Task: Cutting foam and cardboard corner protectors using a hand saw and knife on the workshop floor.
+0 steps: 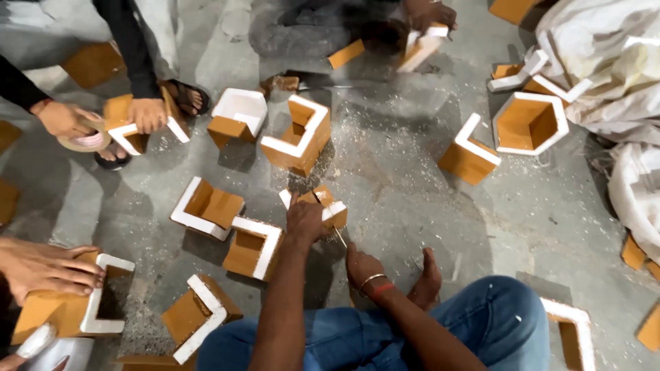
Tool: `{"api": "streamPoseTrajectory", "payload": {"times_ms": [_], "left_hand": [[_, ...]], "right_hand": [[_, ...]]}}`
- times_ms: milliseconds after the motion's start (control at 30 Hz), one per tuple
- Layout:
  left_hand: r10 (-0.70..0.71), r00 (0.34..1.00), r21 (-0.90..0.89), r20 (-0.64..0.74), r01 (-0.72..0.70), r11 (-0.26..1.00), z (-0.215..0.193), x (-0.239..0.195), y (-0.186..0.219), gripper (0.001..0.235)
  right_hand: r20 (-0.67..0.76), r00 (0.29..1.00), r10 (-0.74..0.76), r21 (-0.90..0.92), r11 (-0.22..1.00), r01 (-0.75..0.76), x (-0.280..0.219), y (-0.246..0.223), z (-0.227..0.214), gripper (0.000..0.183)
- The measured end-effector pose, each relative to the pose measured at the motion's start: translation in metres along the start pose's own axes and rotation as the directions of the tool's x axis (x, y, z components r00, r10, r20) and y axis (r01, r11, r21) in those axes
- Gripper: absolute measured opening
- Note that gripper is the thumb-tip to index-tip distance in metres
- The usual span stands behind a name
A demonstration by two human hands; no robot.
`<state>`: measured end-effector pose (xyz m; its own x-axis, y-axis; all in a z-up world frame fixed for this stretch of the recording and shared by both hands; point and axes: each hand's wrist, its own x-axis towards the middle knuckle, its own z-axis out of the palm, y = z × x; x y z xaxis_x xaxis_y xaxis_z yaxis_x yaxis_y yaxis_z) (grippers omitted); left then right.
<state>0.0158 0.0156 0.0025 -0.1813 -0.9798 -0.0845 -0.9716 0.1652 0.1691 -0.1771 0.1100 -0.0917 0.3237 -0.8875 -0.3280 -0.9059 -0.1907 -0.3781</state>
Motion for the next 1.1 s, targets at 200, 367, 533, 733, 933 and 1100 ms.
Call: {"api": "streamPoseTrajectory", "payload": {"times_ms": [200, 367, 533, 733, 933, 1100], "left_hand": [[-0.028, 0.987, -0.023, 0.159, 0.032, 0.999, -0.045, 0.000, 0.005, 0.049], [0.018, 0.912, -0.318, 0.409, 0.125, 0.940, -0.051, 0.005, -0.011, 0.065], [0.032, 0.976, -0.288, 0.217, 0.033, 0.957, -0.061, -0.008, 0.017, 0.072], [-0.053, 0.994, -0.155, 0.100, 0.068, 0.986, -0.038, -0.019, 0.057, 0.072], [-0.073, 0.951, 0.128, -0.302, 0.116, 0.985, 0.011, -0.018, 0.066, 0.052], [-0.011, 0.925, 0.118, -0.379, 0.060, 0.991, -0.021, -0.020, 0.049, 0.075]], "right_hand": [[-0.135, 0.983, -0.122, 0.016, 0.992, 0.125, -0.031, 0.000, -0.031, 0.037], [-0.189, 0.969, -0.158, -0.029, 0.987, 0.155, -0.084, -0.010, -0.080, 0.024], [-0.171, 0.982, -0.081, -0.009, 0.997, 0.081, -0.074, -0.013, -0.082, 0.021], [-0.125, 0.990, -0.063, -0.034, 0.998, 0.059, -0.058, -0.001, -0.061, 0.019], [-0.097, 0.995, -0.019, -0.008, 1.000, 0.018, -0.074, -0.024, -0.097, 0.020], [-0.180, 0.975, -0.127, -0.017, 0.992, 0.127, -0.077, -0.033, -0.093, 0.020]]}}
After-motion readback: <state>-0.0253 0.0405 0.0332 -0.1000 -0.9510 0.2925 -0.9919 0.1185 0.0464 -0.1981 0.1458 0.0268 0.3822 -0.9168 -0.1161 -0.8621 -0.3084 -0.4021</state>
